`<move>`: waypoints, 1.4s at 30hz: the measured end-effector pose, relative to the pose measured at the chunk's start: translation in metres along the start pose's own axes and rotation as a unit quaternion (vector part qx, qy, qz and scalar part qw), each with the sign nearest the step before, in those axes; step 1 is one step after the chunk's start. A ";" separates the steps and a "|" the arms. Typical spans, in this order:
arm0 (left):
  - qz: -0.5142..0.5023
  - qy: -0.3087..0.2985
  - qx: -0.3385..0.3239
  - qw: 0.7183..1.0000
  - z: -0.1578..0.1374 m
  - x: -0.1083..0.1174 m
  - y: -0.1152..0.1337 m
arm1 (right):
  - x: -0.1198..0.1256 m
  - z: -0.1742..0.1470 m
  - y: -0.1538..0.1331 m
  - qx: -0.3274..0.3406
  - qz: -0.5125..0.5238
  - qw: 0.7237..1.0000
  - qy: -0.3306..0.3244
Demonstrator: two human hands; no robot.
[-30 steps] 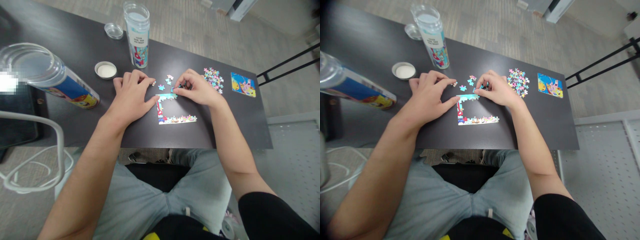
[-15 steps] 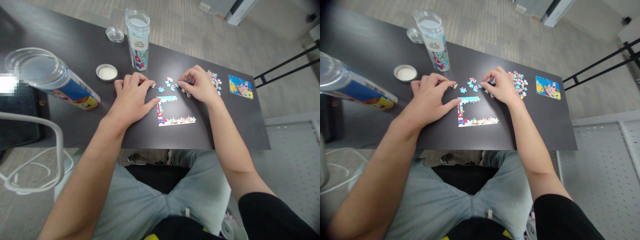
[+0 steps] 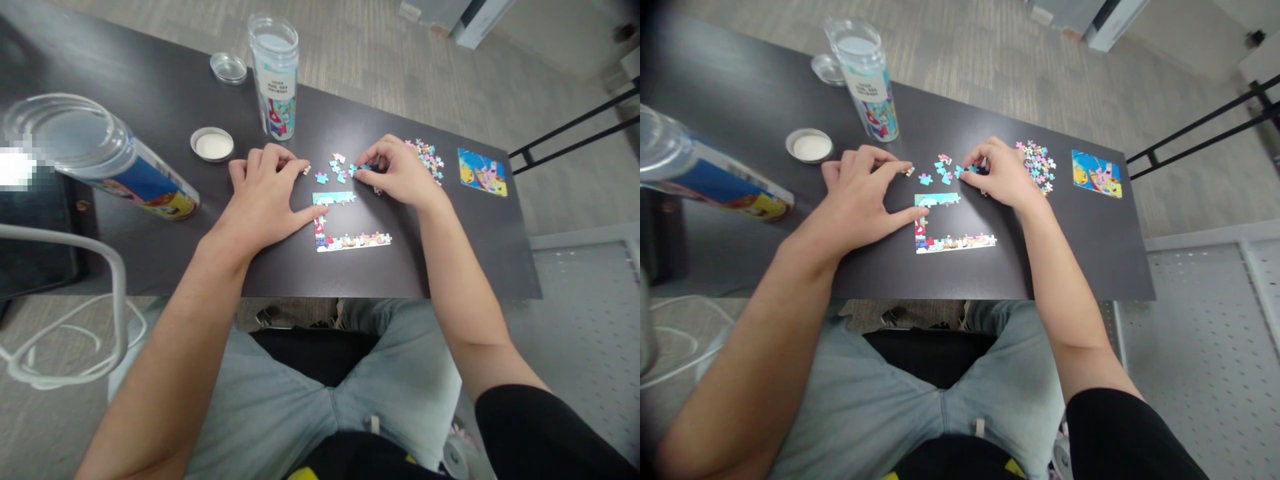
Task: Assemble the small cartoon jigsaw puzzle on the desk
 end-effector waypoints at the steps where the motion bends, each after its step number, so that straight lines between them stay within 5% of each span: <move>1: 0.000 0.002 0.000 1.000 0.000 0.000 -0.001 | 0.001 -0.002 -0.001 -0.007 -0.003 1.000 0.012; 13: 0.003 -0.001 0.015 1.000 0.001 0.003 -0.007 | 0.016 -0.023 -0.027 0.015 0.026 0.996 -0.086; 42: 0.026 -0.002 0.001 1.000 0.003 -0.001 -0.006 | 0.006 -0.022 -0.037 0.064 -0.033 0.993 -0.095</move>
Point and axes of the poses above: each hand's wrist, its own z-axis towards the middle knuckle, its own x-axis out of the back of the hand, y = z × x, the point moved 3 cm from there along z, towards the middle knuckle, and after that the axes turned 10 degrees about -y, right-handed, at the moved point
